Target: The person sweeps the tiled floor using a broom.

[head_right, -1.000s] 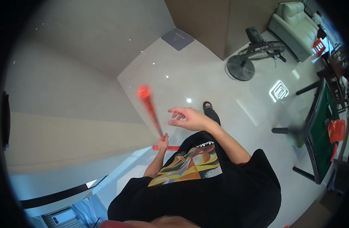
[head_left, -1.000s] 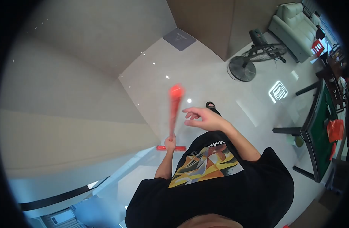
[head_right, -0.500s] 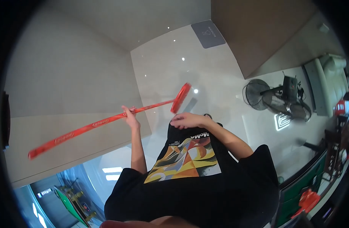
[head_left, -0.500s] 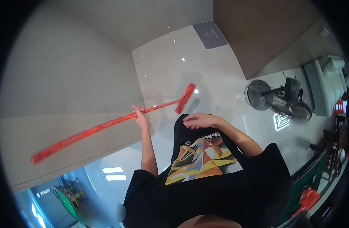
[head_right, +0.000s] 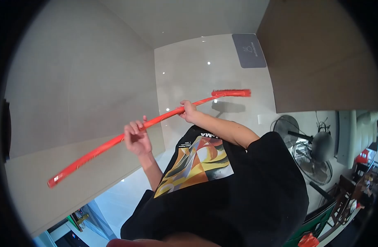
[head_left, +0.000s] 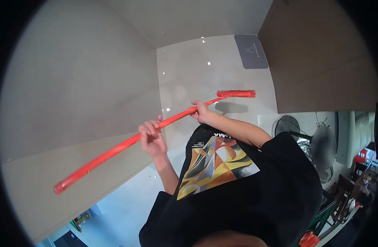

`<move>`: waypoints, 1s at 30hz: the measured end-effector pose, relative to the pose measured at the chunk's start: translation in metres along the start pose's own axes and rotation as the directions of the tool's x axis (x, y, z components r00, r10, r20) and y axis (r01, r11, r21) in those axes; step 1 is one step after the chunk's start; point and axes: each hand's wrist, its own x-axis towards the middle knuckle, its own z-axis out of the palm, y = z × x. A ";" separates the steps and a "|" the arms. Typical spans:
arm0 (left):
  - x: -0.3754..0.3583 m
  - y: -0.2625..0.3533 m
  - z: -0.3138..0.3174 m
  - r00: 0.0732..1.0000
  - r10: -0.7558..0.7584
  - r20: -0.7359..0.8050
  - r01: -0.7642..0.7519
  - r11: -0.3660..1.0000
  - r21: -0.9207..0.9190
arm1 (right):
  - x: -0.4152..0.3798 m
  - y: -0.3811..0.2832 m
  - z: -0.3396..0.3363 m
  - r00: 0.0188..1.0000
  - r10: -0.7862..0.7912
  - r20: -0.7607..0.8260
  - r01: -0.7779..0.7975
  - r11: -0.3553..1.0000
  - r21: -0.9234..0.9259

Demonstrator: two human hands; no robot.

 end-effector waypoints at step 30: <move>-0.299 -0.192 -0.034 0.866 -0.170 0.471 -0.247 0.673 0.697 | 0.036 -0.146 -0.285 0.752 -0.634 -0.180 0.611 0.773 -0.171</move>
